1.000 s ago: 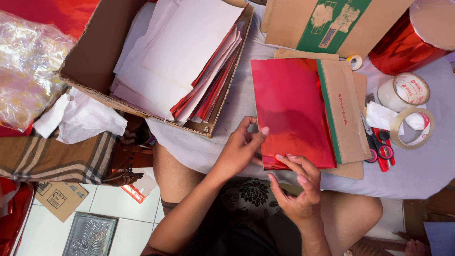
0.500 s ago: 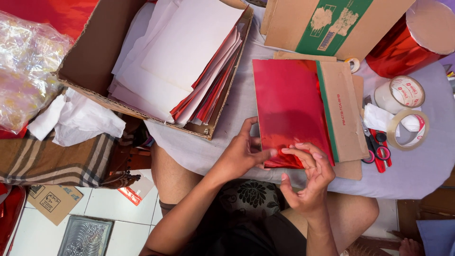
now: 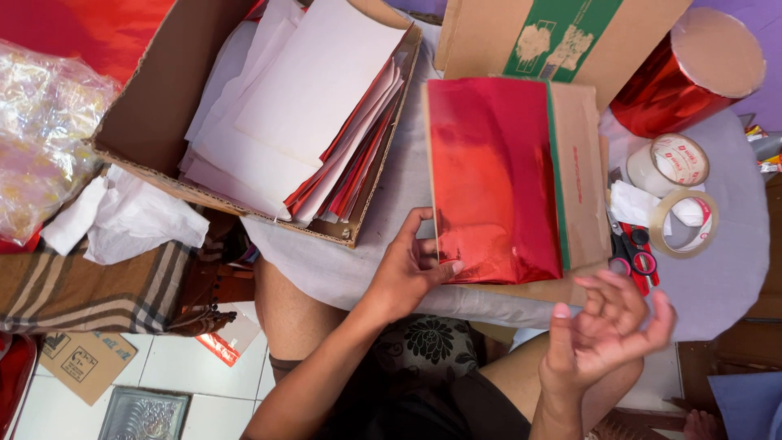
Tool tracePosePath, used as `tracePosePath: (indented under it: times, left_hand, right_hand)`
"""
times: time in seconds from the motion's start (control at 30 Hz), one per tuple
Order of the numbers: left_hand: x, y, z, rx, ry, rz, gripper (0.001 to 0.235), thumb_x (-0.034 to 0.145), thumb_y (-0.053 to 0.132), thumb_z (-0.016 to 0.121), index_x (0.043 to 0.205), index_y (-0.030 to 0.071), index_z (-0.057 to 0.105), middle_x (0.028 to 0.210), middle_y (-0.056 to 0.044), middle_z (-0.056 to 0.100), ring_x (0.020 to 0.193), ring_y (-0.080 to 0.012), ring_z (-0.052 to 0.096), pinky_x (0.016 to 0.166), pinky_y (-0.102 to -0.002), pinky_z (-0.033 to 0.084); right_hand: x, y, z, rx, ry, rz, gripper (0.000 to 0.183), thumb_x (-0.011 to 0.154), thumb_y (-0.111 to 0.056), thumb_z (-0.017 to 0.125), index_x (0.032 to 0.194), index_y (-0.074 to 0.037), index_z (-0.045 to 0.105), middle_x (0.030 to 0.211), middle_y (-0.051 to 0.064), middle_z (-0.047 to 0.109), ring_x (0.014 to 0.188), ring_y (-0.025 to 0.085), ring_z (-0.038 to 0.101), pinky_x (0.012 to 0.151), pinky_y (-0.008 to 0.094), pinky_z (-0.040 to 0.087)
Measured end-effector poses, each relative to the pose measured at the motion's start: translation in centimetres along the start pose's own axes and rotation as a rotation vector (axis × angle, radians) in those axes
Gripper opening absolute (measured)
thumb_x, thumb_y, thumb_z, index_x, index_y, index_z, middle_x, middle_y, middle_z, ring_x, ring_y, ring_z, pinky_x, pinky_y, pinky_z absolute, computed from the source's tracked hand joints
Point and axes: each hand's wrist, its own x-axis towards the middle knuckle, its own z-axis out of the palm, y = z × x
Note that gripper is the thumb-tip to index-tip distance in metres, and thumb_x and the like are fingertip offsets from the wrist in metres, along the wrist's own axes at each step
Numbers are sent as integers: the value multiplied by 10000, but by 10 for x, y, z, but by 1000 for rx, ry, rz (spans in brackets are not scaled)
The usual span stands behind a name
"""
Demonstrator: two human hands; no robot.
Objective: The person is wrapping a piece of cardboard with red metallic paper and securing it with tape.
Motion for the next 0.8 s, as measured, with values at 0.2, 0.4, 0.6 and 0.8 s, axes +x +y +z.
tracePosePath:
  times: [0.2,0.4,0.6,0.8]
  left_hand:
    - [-5,-5,36,-271,49,17,674,920,-195,657,1464,66,358,1180,-195,755,1010,-243,770,868,-305,644]
    - [-16,-4,57,-293,85,-45,656,890,-100,725,1480,39,476,1205,-159,761,1016,-203,761,867,-285,625]
    - [-12,26,-11,-444,338,106,516,971,304,619,1381,-9,595,1245,-150,706,959,-161,685,823,-282,544]
    - [-22,44,-19,-113,175,-50,444,1001,322,605,1262,-23,704,947,-116,782,769,-144,682,734,-262,527]
  right_hand:
    - [-4,0,14,-100,200,-43,1077,968,186,609,1684,-348,9,1736,173,196,1504,366,320,1338,590,429]
    - [19,-23,23,734,533,271,1549,694,247,957,1741,-309,-41,1797,179,341,1528,317,597,1241,434,696]
    - [25,-3,-32,510,156,253,1356,768,352,604,1673,-465,10,1798,237,243,1492,388,417,1142,474,511]
    - [45,13,-75,171,-130,118,1394,789,483,435,1646,-557,79,1822,342,166,1545,409,258,1152,550,351]
